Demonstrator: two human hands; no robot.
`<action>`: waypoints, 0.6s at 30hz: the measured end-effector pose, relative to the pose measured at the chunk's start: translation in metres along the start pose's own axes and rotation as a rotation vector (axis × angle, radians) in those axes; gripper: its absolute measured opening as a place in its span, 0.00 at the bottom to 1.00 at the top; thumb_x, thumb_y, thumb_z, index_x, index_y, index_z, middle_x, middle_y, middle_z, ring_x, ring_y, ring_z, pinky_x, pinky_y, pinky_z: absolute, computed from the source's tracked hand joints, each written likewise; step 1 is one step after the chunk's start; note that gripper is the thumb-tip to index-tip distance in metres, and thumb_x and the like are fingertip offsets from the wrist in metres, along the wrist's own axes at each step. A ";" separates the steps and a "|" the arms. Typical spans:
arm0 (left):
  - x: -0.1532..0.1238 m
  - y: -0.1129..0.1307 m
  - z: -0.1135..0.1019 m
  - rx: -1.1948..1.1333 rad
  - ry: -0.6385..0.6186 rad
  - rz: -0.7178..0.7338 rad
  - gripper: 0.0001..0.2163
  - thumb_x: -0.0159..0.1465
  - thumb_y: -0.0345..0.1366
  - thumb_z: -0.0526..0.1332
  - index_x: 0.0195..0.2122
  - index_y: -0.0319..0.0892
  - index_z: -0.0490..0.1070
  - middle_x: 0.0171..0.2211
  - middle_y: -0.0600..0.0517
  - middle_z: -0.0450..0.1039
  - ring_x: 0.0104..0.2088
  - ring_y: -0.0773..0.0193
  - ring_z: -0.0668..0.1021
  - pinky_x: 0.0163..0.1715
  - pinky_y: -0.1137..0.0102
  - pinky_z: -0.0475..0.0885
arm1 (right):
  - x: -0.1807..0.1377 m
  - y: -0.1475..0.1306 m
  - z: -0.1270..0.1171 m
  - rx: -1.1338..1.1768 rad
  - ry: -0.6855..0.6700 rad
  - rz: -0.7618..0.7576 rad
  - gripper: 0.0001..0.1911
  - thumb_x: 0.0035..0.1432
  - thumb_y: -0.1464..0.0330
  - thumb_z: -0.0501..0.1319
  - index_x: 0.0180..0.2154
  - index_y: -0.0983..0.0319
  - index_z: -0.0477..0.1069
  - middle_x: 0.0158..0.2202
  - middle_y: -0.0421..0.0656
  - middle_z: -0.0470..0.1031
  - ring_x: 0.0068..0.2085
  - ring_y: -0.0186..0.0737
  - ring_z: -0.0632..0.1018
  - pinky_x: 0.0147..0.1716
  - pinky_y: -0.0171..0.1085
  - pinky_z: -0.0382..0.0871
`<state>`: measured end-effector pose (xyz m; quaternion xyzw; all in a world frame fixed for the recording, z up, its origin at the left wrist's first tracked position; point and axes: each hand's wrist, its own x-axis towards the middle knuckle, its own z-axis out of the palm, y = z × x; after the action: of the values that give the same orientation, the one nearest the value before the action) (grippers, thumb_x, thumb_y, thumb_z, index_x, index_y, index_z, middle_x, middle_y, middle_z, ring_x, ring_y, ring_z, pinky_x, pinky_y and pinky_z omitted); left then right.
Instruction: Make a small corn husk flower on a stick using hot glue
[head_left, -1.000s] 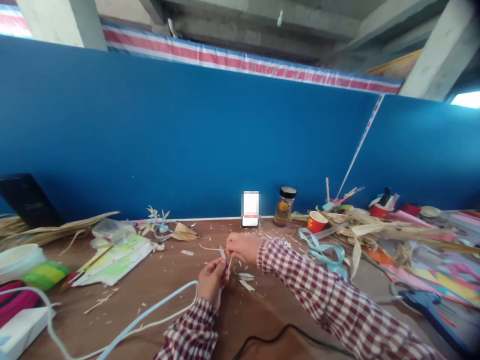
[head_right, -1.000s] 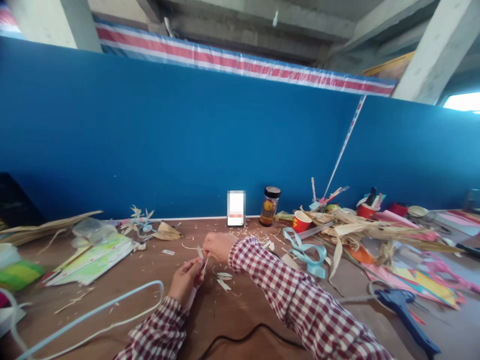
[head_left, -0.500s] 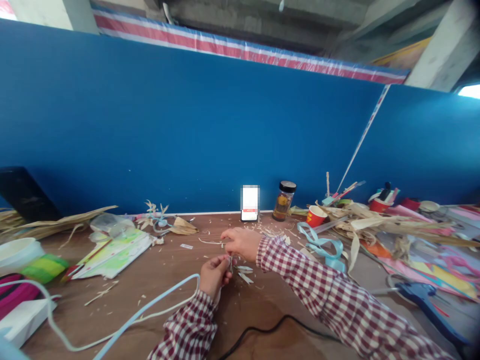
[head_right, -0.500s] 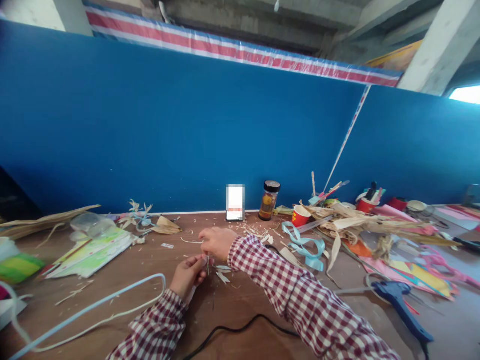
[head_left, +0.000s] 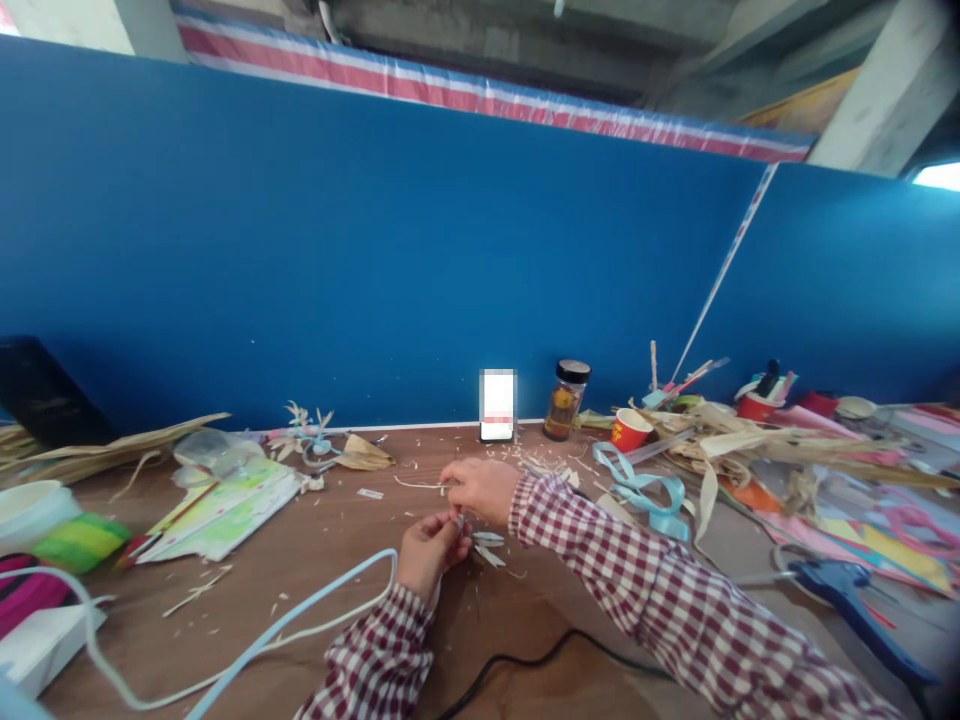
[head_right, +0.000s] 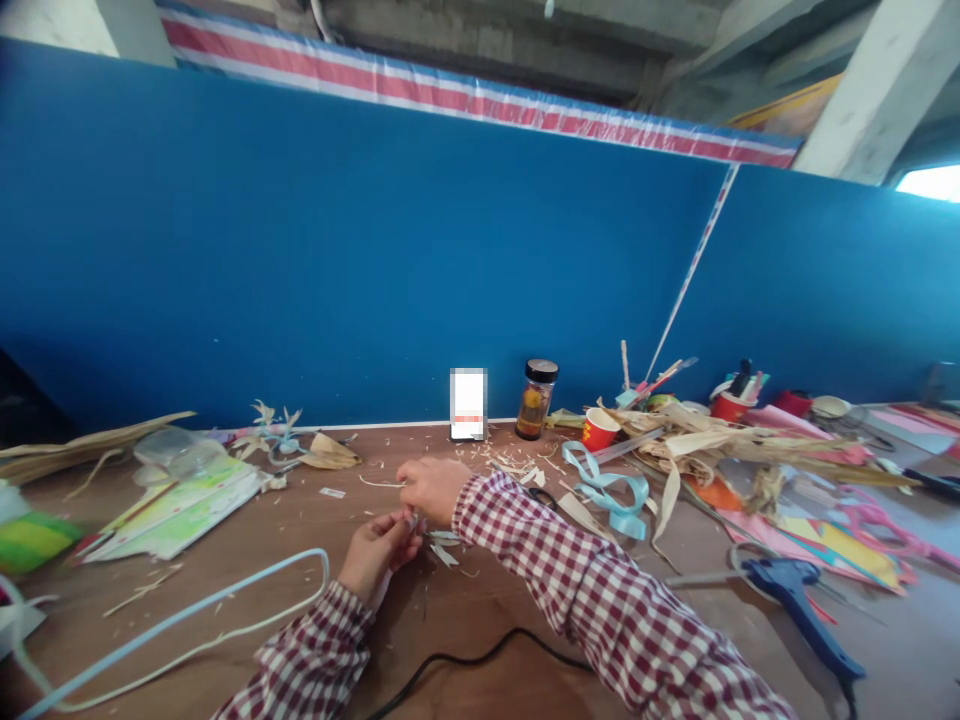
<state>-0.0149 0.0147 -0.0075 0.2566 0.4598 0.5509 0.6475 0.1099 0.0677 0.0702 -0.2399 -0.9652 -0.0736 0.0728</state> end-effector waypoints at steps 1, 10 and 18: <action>0.000 -0.001 0.000 0.001 -0.002 0.003 0.15 0.39 0.37 0.70 0.24 0.35 0.70 0.19 0.50 0.73 0.16 0.72 0.72 0.16 0.78 0.68 | 0.000 0.000 0.000 -0.002 -0.005 0.005 0.08 0.54 0.65 0.56 0.30 0.59 0.73 0.48 0.42 0.64 0.44 0.40 0.67 0.36 0.36 0.63; -0.001 -0.001 -0.001 0.064 -0.031 0.027 0.14 0.40 0.38 0.69 0.23 0.35 0.69 0.18 0.52 0.71 0.14 0.75 0.68 0.13 0.80 0.63 | 0.001 -0.002 -0.003 0.053 -0.030 0.048 0.07 0.53 0.65 0.57 0.29 0.59 0.71 0.47 0.41 0.65 0.43 0.40 0.68 0.36 0.36 0.63; -0.003 0.001 0.002 0.143 -0.023 0.070 0.13 0.41 0.40 0.67 0.23 0.36 0.70 0.18 0.54 0.71 0.14 0.75 0.67 0.14 0.79 0.61 | -0.015 -0.009 0.010 0.439 0.200 0.535 0.10 0.57 0.68 0.50 0.38 0.62 0.67 0.36 0.43 0.71 0.36 0.35 0.71 0.35 0.33 0.62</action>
<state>-0.0137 0.0128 -0.0052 0.3247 0.4812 0.5359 0.6130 0.1183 0.0549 0.0570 -0.4545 -0.8491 0.1339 0.2335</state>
